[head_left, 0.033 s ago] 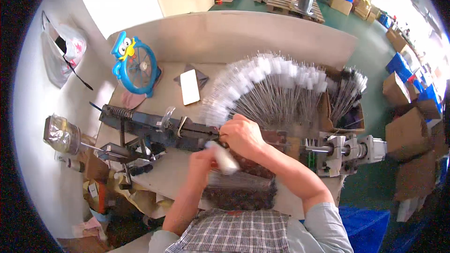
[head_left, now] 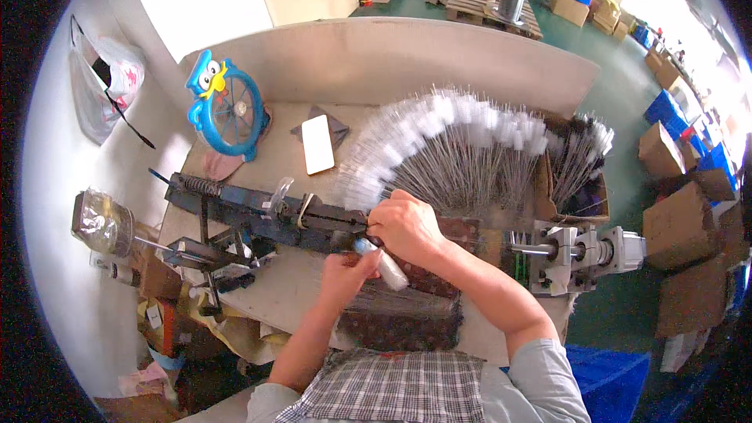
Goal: Assembling white brush heads onto metal rods using a specialized manual assembly jig.
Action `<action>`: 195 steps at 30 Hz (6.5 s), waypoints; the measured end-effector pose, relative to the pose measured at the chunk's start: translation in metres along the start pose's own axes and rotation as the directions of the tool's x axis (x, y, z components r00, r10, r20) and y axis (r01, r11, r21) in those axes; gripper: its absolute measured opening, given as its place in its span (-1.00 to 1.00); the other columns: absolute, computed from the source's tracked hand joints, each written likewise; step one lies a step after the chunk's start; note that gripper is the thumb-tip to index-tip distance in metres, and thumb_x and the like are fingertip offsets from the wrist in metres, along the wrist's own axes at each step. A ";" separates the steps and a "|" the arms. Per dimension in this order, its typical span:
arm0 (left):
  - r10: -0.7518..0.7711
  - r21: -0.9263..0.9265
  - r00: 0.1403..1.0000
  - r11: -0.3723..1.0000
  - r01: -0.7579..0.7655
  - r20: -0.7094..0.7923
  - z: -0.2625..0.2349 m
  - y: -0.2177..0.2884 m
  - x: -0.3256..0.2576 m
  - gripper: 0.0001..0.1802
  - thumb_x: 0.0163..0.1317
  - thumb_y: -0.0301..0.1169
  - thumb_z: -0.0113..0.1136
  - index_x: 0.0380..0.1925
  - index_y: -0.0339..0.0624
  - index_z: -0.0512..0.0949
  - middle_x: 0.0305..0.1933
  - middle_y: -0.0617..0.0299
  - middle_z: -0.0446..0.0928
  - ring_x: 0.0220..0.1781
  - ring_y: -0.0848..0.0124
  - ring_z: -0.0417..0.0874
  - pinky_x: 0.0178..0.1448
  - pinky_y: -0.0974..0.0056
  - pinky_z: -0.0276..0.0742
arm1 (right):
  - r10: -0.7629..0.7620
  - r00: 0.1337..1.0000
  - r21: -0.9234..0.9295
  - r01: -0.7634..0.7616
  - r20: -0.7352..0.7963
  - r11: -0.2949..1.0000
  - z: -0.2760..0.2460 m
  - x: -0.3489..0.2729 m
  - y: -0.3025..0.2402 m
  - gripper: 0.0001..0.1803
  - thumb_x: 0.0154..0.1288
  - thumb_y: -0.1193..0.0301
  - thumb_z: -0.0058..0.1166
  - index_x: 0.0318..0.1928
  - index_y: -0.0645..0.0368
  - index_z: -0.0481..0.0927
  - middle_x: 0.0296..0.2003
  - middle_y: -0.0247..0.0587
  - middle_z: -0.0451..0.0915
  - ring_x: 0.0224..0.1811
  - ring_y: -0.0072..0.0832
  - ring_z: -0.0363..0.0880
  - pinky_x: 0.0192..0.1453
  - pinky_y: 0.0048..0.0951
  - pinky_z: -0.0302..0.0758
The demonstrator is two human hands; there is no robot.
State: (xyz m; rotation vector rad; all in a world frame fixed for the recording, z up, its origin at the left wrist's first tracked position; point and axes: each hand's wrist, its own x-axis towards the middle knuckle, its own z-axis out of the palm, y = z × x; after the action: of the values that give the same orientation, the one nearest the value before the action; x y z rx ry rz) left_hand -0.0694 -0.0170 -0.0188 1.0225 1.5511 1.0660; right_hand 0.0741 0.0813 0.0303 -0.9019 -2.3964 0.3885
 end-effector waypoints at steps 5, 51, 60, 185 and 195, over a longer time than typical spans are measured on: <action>0.058 0.318 0.998 0.947 -0.043 -0.040 -0.001 0.002 0.007 -0.58 0.10 -0.11 0.26 -0.55 -0.34 0.62 -0.59 0.31 0.51 -0.52 0.58 0.42 -0.45 0.37 0.36 | -0.006 1.000 0.010 0.006 0.007 1.000 -0.013 -0.004 0.001 -0.91 -0.01 0.35 0.15 -0.48 0.07 0.62 -0.49 -0.41 0.56 -0.32 -0.39 0.48 -0.23 -0.39 0.46; -0.014 -0.542 0.987 0.837 -0.076 -0.160 0.015 0.007 -0.032 -0.87 0.21 -0.44 0.10 -0.45 -0.27 0.53 -0.51 0.26 0.51 -0.50 0.52 0.45 -0.39 0.41 0.37 | 0.145 0.984 0.031 -0.143 -0.106 0.989 -0.062 -0.056 0.006 -0.83 0.04 0.47 0.16 -0.28 0.16 0.61 -0.41 -0.17 0.59 -0.28 -0.25 0.58 -0.22 -0.33 0.51; 0.127 -0.469 0.988 0.880 -0.071 0.088 0.087 0.017 0.003 -0.81 0.30 -0.37 0.05 -0.31 -0.27 0.55 -0.41 0.26 0.55 -0.48 0.57 0.46 -0.34 0.45 0.39 | 0.399 0.916 0.324 -0.391 0.043 0.862 -0.077 -0.077 0.031 -0.78 0.06 0.41 0.19 -0.26 0.23 0.64 -0.36 -0.10 0.64 -0.28 -0.28 0.61 -0.15 -0.37 0.51; -0.115 -0.719 0.993 0.687 0.107 0.038 0.056 0.025 -0.025 -0.33 0.35 0.08 -0.29 0.20 -0.27 0.19 0.22 0.07 0.29 0.17 0.28 0.39 0.22 0.19 0.31 | 0.009 0.964 0.010 -0.007 -0.266 1.000 -0.053 -0.075 -0.010 -0.85 -0.02 0.45 0.22 -0.35 0.13 0.63 -0.39 -0.30 0.61 -0.25 -0.32 0.52 -0.17 -0.32 0.44; -0.387 -0.769 0.811 0.628 -0.117 -0.439 -0.108 -0.096 -0.051 -0.74 0.24 -0.16 0.08 -0.22 -0.08 0.47 -0.20 0.29 0.54 -0.26 0.42 0.51 -0.14 0.27 0.47 | 0.217 0.937 0.102 -0.252 0.274 0.962 0.007 -0.170 -0.019 -0.80 0.14 0.28 0.12 -0.28 0.11 0.59 -0.39 -0.19 0.57 -0.28 -0.23 0.54 -0.21 -0.26 0.48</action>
State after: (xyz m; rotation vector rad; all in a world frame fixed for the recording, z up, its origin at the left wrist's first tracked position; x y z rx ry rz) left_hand -0.1763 -0.1082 -0.0807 -0.0658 1.3256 1.8155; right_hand 0.1668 -0.0479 -0.0327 -1.1394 -2.4627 0.7978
